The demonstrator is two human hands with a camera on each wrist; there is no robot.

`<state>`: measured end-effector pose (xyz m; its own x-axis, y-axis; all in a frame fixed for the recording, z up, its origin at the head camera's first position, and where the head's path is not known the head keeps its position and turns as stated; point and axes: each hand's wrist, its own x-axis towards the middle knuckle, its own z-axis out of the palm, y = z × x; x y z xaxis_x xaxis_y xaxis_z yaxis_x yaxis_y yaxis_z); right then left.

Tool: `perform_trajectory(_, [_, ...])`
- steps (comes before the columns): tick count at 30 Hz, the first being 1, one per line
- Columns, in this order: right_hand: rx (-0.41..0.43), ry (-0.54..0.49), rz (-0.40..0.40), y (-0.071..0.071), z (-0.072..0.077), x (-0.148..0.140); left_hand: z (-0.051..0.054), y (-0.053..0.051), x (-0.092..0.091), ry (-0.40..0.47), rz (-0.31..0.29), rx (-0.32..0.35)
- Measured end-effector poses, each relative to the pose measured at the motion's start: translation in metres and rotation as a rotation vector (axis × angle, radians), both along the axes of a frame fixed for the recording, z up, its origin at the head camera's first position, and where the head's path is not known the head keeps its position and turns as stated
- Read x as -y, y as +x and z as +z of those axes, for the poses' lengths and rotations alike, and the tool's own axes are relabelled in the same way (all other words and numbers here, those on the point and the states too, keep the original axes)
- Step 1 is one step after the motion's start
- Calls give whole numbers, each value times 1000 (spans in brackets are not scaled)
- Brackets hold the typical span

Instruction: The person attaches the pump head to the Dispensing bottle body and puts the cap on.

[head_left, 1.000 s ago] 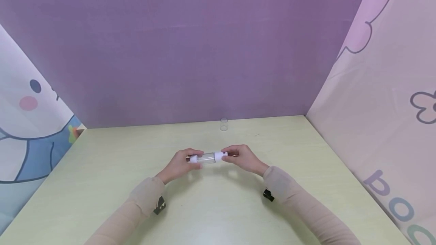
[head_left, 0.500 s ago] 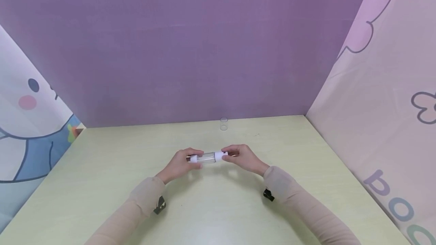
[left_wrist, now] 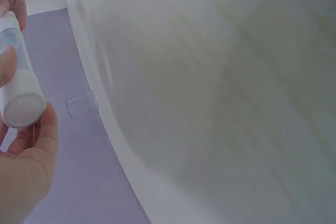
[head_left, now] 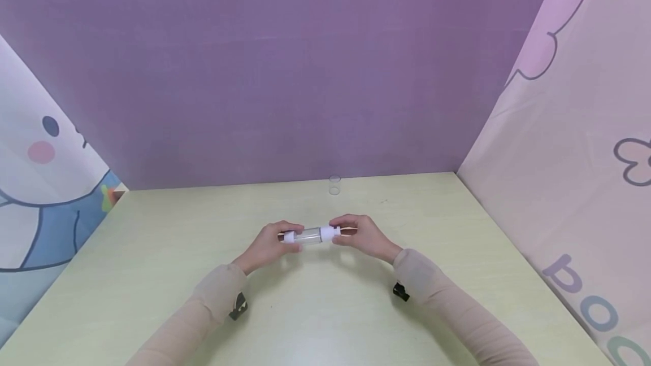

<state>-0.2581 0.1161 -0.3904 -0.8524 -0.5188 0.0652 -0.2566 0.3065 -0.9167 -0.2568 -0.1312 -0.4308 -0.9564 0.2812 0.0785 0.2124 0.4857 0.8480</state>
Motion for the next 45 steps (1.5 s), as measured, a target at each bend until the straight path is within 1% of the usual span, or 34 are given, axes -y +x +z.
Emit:
perform_trajectory(3, [-3, -7, -4, 0, -1, 1, 0, -1, -1, 0, 2, 2])
perform_trajectory(10, [-7, 14, -13, -1, -3, 2, 1, 0, -2, -8, 11, 17])
perform_trajectory(17, [3, 11, -16, -19, -29, -2, 1, 0, -1, -26, 6, 10])
perform_trajectory(28, [-4, 46, -33, -18, -28, -2, 0, 0, 0, -9, 2, 18])
perform_trajectory(35, [-25, 81, -38, -18, -30, -2, -1, 0, 0, -3, 2, 19])
perform_trajectory(41, [-31, 89, -40, -19, -31, -1, -2, 0, -1, -1, 12, 31])
perform_trajectory(45, [-26, 92, -44, -19, -30, -1, -1, 1, -2, -3, 20, 34])
